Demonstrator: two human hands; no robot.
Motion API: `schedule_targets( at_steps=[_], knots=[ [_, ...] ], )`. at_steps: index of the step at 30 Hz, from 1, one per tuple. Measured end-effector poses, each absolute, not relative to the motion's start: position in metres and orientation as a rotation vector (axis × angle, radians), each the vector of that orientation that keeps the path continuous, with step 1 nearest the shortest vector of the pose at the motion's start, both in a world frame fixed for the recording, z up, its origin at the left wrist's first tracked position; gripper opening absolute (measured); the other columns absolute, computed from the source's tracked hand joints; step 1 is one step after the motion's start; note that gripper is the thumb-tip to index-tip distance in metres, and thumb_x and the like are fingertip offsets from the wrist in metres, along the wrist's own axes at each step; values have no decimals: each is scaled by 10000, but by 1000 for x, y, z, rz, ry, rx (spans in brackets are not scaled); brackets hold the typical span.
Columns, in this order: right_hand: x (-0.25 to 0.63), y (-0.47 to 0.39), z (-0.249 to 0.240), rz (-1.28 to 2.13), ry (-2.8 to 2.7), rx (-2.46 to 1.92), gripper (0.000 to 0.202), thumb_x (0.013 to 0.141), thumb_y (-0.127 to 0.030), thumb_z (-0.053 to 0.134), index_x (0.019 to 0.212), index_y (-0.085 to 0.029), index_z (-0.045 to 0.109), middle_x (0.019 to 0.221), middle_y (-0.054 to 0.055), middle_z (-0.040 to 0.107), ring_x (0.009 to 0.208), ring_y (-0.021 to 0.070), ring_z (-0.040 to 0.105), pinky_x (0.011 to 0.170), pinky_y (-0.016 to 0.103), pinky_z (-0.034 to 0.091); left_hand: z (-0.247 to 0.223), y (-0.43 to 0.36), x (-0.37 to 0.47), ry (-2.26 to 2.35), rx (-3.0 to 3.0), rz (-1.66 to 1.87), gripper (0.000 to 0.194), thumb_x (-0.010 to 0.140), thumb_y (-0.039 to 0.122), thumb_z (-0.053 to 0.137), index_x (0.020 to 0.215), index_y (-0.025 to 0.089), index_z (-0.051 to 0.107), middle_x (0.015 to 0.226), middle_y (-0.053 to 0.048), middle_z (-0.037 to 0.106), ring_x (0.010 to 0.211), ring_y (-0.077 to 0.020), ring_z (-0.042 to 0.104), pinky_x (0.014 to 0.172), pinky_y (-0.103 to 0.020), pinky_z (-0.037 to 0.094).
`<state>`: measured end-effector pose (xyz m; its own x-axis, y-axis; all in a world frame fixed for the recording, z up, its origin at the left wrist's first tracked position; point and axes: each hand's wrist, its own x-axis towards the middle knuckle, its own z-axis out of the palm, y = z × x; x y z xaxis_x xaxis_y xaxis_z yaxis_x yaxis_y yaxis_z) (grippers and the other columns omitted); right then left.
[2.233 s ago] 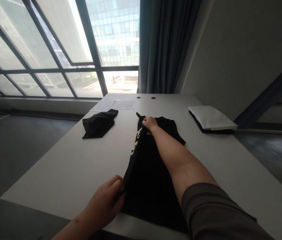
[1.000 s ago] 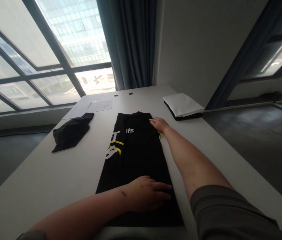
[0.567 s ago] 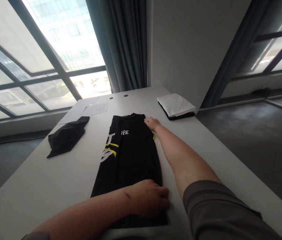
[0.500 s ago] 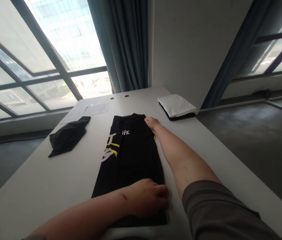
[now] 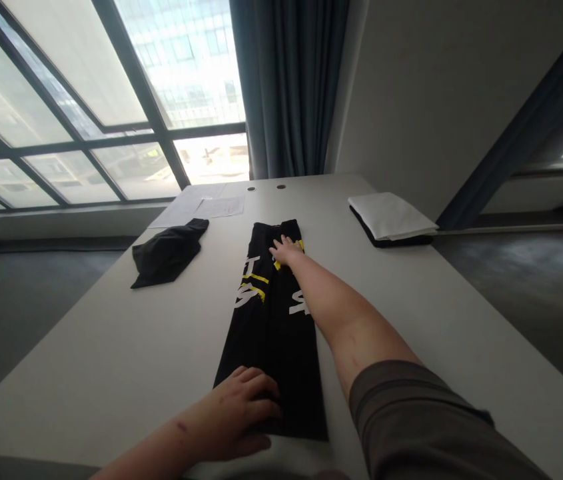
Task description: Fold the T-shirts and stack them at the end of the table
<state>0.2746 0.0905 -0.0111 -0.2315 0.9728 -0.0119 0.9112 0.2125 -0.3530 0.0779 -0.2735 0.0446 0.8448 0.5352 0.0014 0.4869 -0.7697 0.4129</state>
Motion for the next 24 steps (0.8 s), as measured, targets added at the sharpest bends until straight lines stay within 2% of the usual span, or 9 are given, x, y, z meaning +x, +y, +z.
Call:
schedule_targets(
  at_steps=[2, 5, 9, 12, 14, 17, 21, 24],
  knots=[
    [270, 79, -19, 360, -2238, -1851, 607, 1045, -494, 391, 1590, -226, 402, 1681, 141, 283, 1553, 324, 228, 1243, 577, 122, 41, -276, 70, 767, 2602, 180, 475, 840, 453, 788, 1267, 320, 630, 1339, -13, 628, 1187, -243, 572, 999, -385, 411],
    [273, 63, -14, 262, -2193, -1825, 571, 1064, -431, 319, 1586, -216, 405, 1695, 108, 256, 1564, 293, 188, 1256, 543, 127, 37, -276, 67, 752, 2641, 207, 407, 905, 465, 722, 1274, 324, 629, 1336, -18, 635, 1210, -244, 564, 1012, -390, 406],
    [289, 20, -1, 120, -2137, -1554, 511, 1028, -325, 352, 1492, -222, 539, 1602, 96, 430, 1530, 287, 273, 1254, 541, 207, 34, -274, 75, 768, 2759, 225, 160, 1000, 352, 613, 1120, 263, 670, 1185, -29, 692, 1067, -205, 617, 917, -351, 447],
    [309, -43, 0, 194, -2192, -1334, 467, 1003, -337, 405, 1422, -287, 607, 1471, 89, 558, 1463, 288, 393, 1243, 536, 291, 32, -274, 80, 784, 2842, 235, 126, 1023, 232, 555, 1082, 235, 666, 1137, -35, 697, 966, -180, 632, 817, -312, 470],
    [325, -95, -3, 263, -2207, -1216, 432, 994, -324, 435, 1376, -331, 638, 1404, 86, 602, 1404, 272, 474, 1220, 522, 359, 30, -276, 77, 828, 2860, 305, 190, 1021, 226, 555, 1181, 263, 650, 1236, -42, 669, 1023, -194, 630, 840, -318, 483],
    [351, -173, -10, 452, -2321, -1078, 419, 978, -260, 469, 1312, -414, 670, 1345, 64, 650, 1329, 260, 563, 1178, 537, 433, 25, -280, 57, 995, 2820, 406, 404, 984, 159, 577, 1343, 342, 590, 1372, -51, 609, 1157, -240, 606, 946, -382, 487],
    [383, -249, -19, 585, -2433, -1034, 528, 935, -188, 525, 1365, -474, 634, 1451, 21, 602, 1401, 249, 515, 1189, 537, 438, 18, -282, 19, 1225, 2645, 397, 657, 847, -49, 489, 1382, 320, 583, 1384, -59, 620, 1227, -244, 593, 1022, -422, 481],
    [398, -268, -22, 572, -2377, -1132, 574, 916, -184, 557, 1389, -506, 609, 1481, 11, 578, 1433, 249, 479, 1222, 560, 382, 15, -280, 0, 1313, 2477, 438, 656, 786, -58, 470, 1326, 277, 629, 1306, -53, 673, 1209, -220, 604, 1048, -404, 483]
  ],
)
